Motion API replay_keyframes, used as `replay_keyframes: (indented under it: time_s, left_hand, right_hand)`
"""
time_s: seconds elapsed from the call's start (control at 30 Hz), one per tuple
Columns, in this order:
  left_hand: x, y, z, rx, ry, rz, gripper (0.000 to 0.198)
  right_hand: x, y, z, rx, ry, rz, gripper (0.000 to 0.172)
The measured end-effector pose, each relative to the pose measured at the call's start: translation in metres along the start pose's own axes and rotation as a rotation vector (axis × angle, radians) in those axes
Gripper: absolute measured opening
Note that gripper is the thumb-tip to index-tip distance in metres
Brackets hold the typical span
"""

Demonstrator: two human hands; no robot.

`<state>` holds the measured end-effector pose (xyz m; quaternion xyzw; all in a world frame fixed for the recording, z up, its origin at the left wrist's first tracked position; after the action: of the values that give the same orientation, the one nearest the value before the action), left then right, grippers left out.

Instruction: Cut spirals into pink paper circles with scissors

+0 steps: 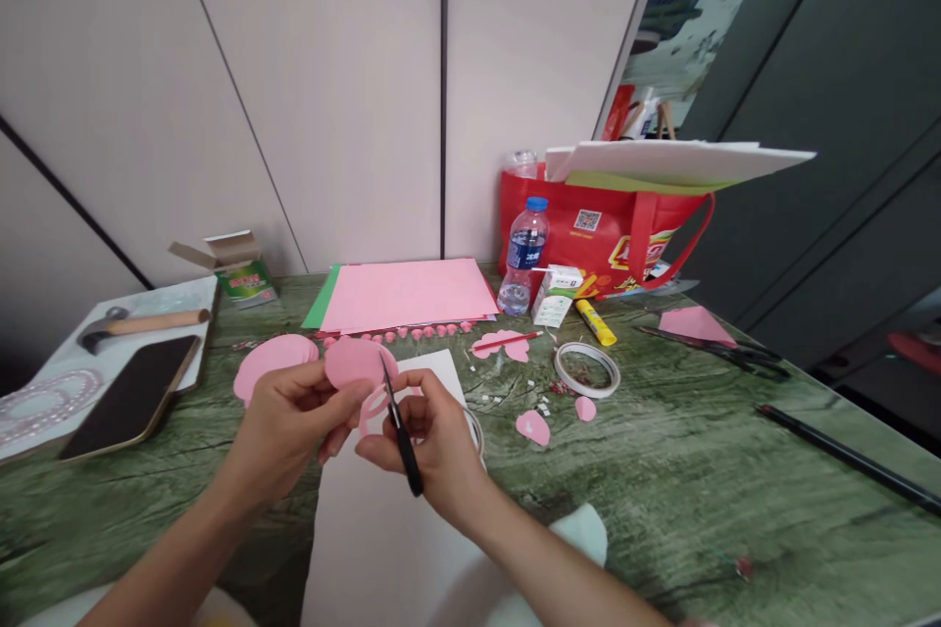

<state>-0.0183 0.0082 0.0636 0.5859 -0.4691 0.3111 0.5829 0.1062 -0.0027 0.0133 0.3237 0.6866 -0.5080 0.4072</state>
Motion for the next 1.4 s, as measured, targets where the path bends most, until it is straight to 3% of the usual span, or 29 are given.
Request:
replay_keyframes:
  time_s: [0.47, 0.63, 0.83, 1.4]
  left_hand:
    - [-0.0032, 0.0025, -0.0006, 0.046, 0.002, -0.015, 0.025]
    - [-0.0019, 0.0031, -0.0010, 0.062, 0.012, 0.065, 0.022]
    - [0.0012, -0.0018, 0.0000, -0.003, 0.027, 0.210, 0.018]
    - [0.0040, -0.0024, 0.0009, -0.026, 0.009, 0.040, 0.024]
  right_hand:
    - [-0.0017, -0.0020, 0.0010, 0.037, -0.061, 0.005, 0.042]
    - [-0.0013, -0.0005, 0.0010, 0.065, -0.063, 0.040, 0.043]
    - [0.0019, 0.0007, 0.0017, 0.053, -0.078, 0.051, 0.046]
    - [0.0016, 0.0014, -0.0003, 0.011, -0.038, 0.025, 0.049]
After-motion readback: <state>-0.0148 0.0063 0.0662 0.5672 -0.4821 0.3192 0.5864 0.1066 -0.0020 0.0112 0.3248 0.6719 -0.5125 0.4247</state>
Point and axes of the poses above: each hand's wrist, its own z-axis away from the middle knuckle, its own y-axis out of the back of the hand, x = y × z, the point moved 3 cm from there along -z, towards the middle knuckle, and after that the axes turned 14 degrees about -z, right-handed, at the moved point
